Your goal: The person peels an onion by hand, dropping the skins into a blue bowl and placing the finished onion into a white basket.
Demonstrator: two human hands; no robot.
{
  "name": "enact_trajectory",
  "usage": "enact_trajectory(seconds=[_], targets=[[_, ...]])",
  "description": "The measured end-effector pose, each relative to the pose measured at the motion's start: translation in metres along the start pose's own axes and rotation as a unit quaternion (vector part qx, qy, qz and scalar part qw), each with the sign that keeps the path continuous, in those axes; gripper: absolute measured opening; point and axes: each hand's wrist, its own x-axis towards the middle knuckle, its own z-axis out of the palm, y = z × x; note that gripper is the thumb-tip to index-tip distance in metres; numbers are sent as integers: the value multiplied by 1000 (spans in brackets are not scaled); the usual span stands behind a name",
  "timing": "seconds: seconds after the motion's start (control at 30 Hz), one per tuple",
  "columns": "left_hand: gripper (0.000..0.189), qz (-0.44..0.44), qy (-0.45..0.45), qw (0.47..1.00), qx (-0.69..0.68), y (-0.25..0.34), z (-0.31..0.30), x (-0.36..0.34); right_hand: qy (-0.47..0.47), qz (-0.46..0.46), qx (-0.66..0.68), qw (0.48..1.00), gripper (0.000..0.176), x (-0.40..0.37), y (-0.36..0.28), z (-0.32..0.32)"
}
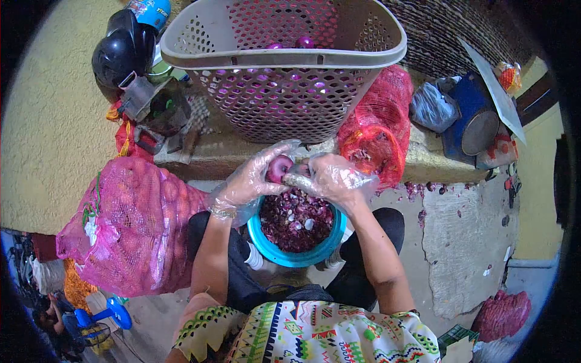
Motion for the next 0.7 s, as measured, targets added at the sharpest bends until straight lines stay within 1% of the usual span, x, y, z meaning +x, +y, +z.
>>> enact_trajectory(seconds=[0.03,0.07,0.13,0.17,0.2,0.23,0.27,0.3,0.33,0.37,0.4,0.43,0.47,0.5,0.57,0.6,0.67,0.7], targets=[[88,3,3,1000,18,0,0,0,-25,13,-7,1000,53,1,2,1],[87,5,7,999,36,1,0,-1,-26,13,-7,1000,53,1,3,4],[86,0,-2,1000,24,3,-1,-2,-30,22,73,997,54,0,4,7],[86,-6,-11,1000,11,3,-2,-2,-30,22,72,997,54,1,4,6],[86,-6,-11,1000,11,1,-3,-2,-46,6,42,998,54,2,5,5],[83,12,-7,1000,7,-2,-4,-2,-61,-11,11,998,55,3,5,3],[80,29,-2,1000,3,-4,-6,-2,-61,-12,10,998,55,2,4,0],[80,30,-1,1000,4,-5,-7,-3,-39,-24,13,999,56,0,0,-7],[79,9,9,1000,-11,-6,-8,-4,-17,-35,16,999,57,-1,-3,-10],[77,-11,19,999,-26,-7,-9,-5,-17,-36,15,999,57,-3,-2,-9],[77,-11,20,999,-27,-4,-10,-3,11,-32,18,999,57,-4,-1,-8],[74,3,-5,1000,-16,-2,-11,-1,40,-29,20,999,58,-4,0,-7],[72,17,-29,999,-6,2,-12,0,39,-30,20,999,58,-4,-1,-7],[72,17,-28,999,-6,9,-9,-1,43,-30,19,998,58,-4,-1,-8],[63,-29,3,990,-141,21,2,-4,47,-30,18,998,59,-4,-2,-7],[63,-28,5,990,-141,20,6,-2,64,-21,18,998,59,-4,-2,-5],[61,-23,82,985,-151,10,16,4,82,-13,16,996,59,-4,-1,-2],[61,-21,83,985,-151,4,22,7,94,-16,-1,995,59,-3,-1,-1]])
